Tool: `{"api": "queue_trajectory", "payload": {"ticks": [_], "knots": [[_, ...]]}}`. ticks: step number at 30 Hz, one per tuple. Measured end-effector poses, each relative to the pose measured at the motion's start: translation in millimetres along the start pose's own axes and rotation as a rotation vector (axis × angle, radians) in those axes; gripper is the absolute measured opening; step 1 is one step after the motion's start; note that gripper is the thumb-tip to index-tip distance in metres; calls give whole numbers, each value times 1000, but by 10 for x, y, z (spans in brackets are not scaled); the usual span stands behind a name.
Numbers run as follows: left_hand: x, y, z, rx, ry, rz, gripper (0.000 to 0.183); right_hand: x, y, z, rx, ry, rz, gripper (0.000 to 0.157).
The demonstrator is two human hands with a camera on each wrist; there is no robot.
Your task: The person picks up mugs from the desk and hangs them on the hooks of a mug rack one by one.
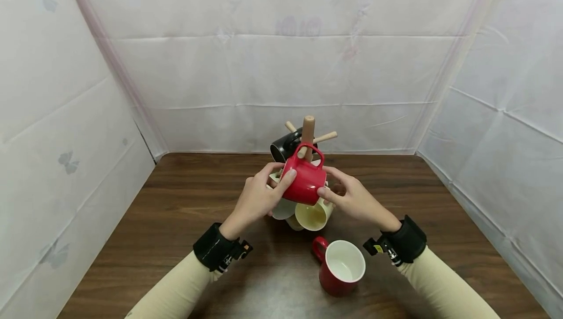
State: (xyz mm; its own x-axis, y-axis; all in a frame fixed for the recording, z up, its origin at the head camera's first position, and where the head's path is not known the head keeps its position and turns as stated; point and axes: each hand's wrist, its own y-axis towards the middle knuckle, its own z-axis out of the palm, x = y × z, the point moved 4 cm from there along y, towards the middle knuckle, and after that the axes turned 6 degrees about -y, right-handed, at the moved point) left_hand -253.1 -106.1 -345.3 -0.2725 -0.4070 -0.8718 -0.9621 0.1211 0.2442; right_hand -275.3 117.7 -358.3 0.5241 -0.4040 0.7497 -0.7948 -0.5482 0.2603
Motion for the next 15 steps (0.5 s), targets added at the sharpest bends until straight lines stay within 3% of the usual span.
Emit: {"api": "queue_trajectory", "payload": {"ticks": [6, 12, 15], "knots": [[11, -26, -17, -26, 55, 10, 59, 4, -6, 20, 0, 10, 3, 52], [-56, -26, -80, -164, 230, 114, 63, 14, 7, -11, 9, -7, -27, 56], [-97, -25, -104, -226, 265, 174, 63, 14, 7, -38, 15, -35, -42, 60]]}}
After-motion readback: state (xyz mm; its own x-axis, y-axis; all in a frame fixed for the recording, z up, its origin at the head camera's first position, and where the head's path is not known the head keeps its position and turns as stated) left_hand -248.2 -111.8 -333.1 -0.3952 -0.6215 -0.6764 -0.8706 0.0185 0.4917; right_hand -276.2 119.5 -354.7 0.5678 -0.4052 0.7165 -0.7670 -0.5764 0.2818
